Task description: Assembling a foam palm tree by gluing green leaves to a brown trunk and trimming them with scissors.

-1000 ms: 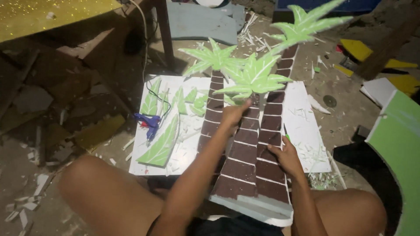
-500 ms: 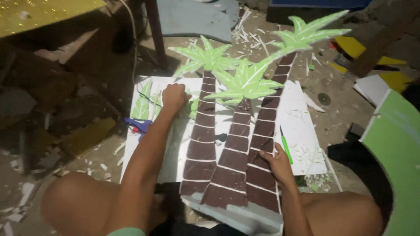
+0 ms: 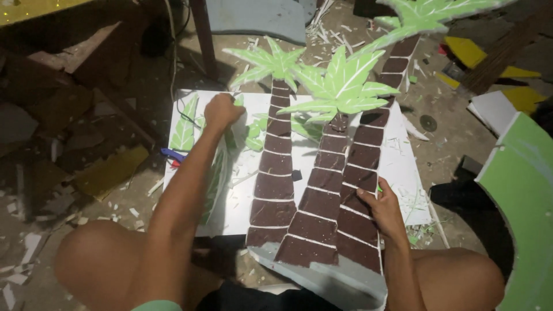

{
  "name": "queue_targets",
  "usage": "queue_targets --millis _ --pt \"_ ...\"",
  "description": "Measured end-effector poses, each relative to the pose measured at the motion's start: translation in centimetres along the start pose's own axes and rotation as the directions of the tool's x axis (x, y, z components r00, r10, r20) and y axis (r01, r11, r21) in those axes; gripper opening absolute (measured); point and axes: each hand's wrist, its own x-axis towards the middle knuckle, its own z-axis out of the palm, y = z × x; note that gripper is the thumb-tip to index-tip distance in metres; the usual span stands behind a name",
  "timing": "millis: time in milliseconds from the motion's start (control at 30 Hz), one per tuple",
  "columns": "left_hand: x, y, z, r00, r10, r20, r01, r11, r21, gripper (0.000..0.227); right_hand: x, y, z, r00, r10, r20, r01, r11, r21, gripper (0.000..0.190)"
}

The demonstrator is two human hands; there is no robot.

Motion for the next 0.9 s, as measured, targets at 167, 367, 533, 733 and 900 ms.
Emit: queue_targets --millis 167,367,533,733,900 --pt "-1.1 -0.2 -2.1 0.994 -0.065 0.09 0.068 0.997 -0.035 0.046 -1.0 -1.2 1.5 1.0 -0.019 0.022 0.018 0.999 0.036 0.055" --pt "0.4 -4.7 -0.8 0.987 -0.121 0.107 0.134 0.984 -0.116 0.053 -1.4 -1.9 2.6 0.997 -0.022 0.074 0.021 0.999 0.024 0.06" --pt "-2.4 -5.6 -4.7 0.985 -0.138 0.101 0.157 0.965 -0.212 0.054 -0.9 -0.9 1.9 0.995 -0.033 0.093 0.032 0.999 0.008 0.061" --pt "-7.3 -5.1 -4.5 0.975 -0.081 0.208 0.146 0.936 -0.321 0.055 0.5 -2.1 0.0 0.992 -0.079 0.102 0.092 0.987 -0.134 0.059" --pt "-12.9 -2.3 -3.1 0.978 -0.011 0.21 0.014 1.0 -0.009 0.061 1.0 -3.2 -2.0 0.992 -0.103 0.067 0.11 0.988 -0.112 0.056"
